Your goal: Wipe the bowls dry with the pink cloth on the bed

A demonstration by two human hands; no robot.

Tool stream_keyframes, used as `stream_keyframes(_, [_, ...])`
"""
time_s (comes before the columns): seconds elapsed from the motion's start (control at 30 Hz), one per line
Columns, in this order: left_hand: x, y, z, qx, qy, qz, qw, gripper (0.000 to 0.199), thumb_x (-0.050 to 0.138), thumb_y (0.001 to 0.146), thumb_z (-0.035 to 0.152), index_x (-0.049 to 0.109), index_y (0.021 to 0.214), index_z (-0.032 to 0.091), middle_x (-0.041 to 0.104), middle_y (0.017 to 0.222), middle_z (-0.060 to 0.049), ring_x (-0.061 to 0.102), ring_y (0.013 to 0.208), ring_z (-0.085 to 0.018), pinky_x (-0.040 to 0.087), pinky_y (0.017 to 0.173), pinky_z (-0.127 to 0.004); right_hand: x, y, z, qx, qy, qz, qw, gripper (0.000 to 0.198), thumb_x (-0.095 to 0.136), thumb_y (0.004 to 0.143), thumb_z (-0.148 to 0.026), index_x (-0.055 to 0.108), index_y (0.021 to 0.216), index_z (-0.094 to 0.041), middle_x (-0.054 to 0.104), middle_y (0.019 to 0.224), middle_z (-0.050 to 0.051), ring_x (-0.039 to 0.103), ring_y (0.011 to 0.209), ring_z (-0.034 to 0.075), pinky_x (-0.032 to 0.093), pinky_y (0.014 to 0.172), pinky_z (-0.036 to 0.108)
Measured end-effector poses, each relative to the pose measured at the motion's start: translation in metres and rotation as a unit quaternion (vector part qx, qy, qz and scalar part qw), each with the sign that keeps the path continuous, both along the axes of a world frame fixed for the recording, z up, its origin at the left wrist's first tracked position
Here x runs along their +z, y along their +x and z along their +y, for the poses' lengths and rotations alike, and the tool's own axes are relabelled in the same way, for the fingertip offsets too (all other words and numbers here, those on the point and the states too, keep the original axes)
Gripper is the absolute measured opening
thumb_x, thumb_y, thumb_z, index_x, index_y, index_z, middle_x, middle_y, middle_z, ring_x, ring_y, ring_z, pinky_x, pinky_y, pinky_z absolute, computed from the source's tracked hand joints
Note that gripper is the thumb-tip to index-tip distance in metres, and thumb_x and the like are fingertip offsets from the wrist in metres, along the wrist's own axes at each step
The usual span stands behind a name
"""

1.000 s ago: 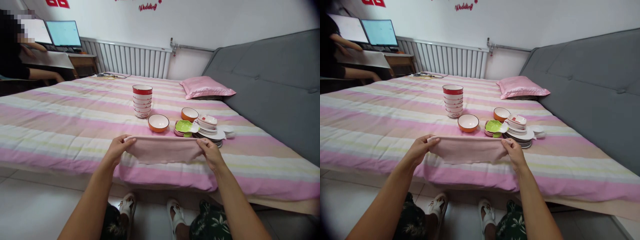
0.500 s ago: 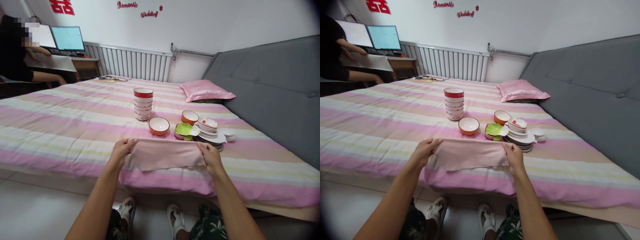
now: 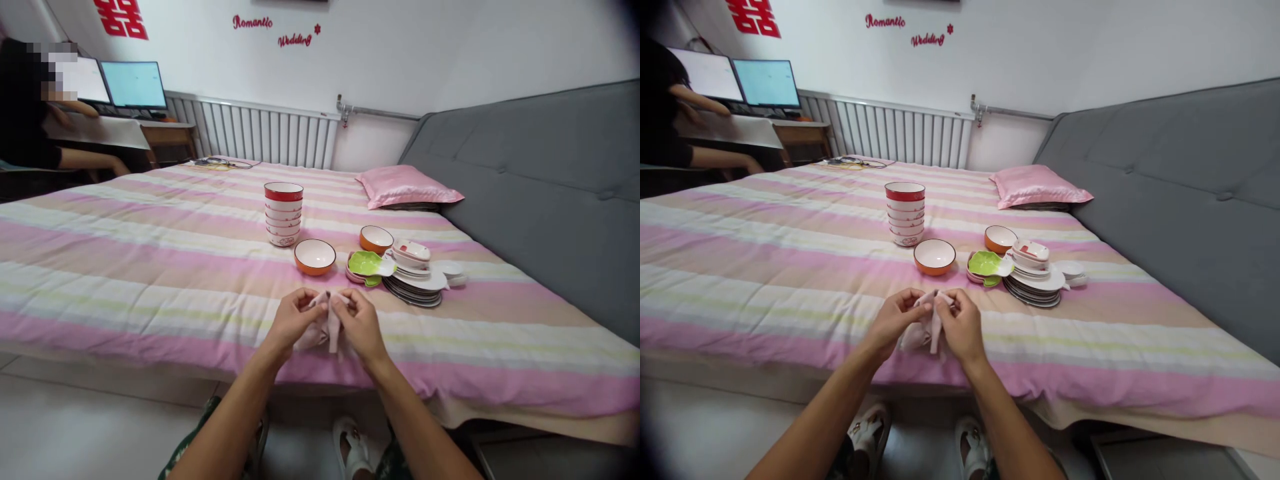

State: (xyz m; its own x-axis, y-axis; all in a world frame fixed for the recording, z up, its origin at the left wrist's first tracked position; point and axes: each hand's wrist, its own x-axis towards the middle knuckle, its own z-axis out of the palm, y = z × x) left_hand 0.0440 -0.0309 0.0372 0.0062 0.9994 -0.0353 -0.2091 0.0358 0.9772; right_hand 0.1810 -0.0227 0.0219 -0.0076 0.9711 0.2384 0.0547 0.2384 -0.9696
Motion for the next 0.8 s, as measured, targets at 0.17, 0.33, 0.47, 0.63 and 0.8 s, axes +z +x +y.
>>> stream_keyframes(0.17, [0.002, 0.002, -0.003, -0.08, 0.029, -0.032, 0.996, 0.038, 0.078, 0.061, 0.026, 0.068, 0.094, 0.012, 0.068, 0.084, -0.007, 0.06, 0.077, -0.017, 0.046, 0.069, -0.026, 0.002, -0.006, -0.003, -0.015, 0.008, -0.008, 1.0, 0.028, 0.059, 0.078, -0.045, 0.057, 0.087, -0.018, 0.061, 0.076, 0.001, 0.057, 0.066, 0.015, 0.045, 0.059, 0.024])
stream_keyframes(0.33, [0.002, -0.002, -0.006, -0.114, 0.021, -0.023, 0.993, 0.037, 0.074, 0.063, 0.019, 0.071, 0.099, 0.014, 0.07, 0.096, -0.009, 0.061, 0.089, -0.021, 0.046, 0.077, -0.028, -0.004, 0.001, 0.003, -0.048, 0.018, -0.062, 0.997, 0.028, 0.069, 0.068, -0.037, 0.057, 0.084, -0.018, 0.058, 0.073, -0.002, 0.052, 0.066, 0.014, 0.043, 0.06, 0.024])
stream_keyframes(0.47, [0.001, -0.007, -0.001, -0.026, 0.055, 0.05, 0.997, 0.031, 0.068, 0.066, 0.018, 0.071, 0.097, 0.014, 0.07, 0.095, -0.011, 0.063, 0.088, -0.024, 0.048, 0.079, -0.034, -0.002, 0.009, 0.008, 0.043, -0.014, 0.031, 0.998, 0.024, 0.064, 0.073, -0.033, 0.061, 0.091, -0.017, 0.061, 0.079, 0.0, 0.055, 0.072, 0.016, 0.044, 0.067, 0.026])
stream_keyframes(0.63, [0.006, -0.026, 0.002, 0.027, 0.254, 0.234, 0.938, 0.059, 0.064, 0.061, 0.006, 0.061, 0.118, 0.02, 0.055, 0.128, -0.01, 0.045, 0.122, -0.027, 0.032, 0.104, -0.037, 0.017, 0.027, 0.002, 0.149, -0.067, 0.082, 0.983, 0.016, 0.062, 0.074, -0.029, 0.064, 0.087, -0.02, 0.055, 0.068, -0.003, 0.046, 0.057, 0.011, 0.037, 0.053, 0.021])
stream_keyframes(0.8, [0.002, -0.034, 0.0, -0.176, 0.153, 0.201, 0.951, 0.061, 0.072, 0.063, 0.017, 0.056, 0.122, 0.02, 0.057, 0.125, -0.01, 0.052, 0.114, -0.026, 0.041, 0.094, -0.033, 0.028, 0.032, -0.001, 0.167, -0.027, 0.134, 0.976, 0.006, 0.06, 0.072, -0.021, 0.065, 0.076, -0.019, 0.057, 0.072, -0.003, 0.049, 0.07, 0.012, 0.039, 0.065, 0.019])
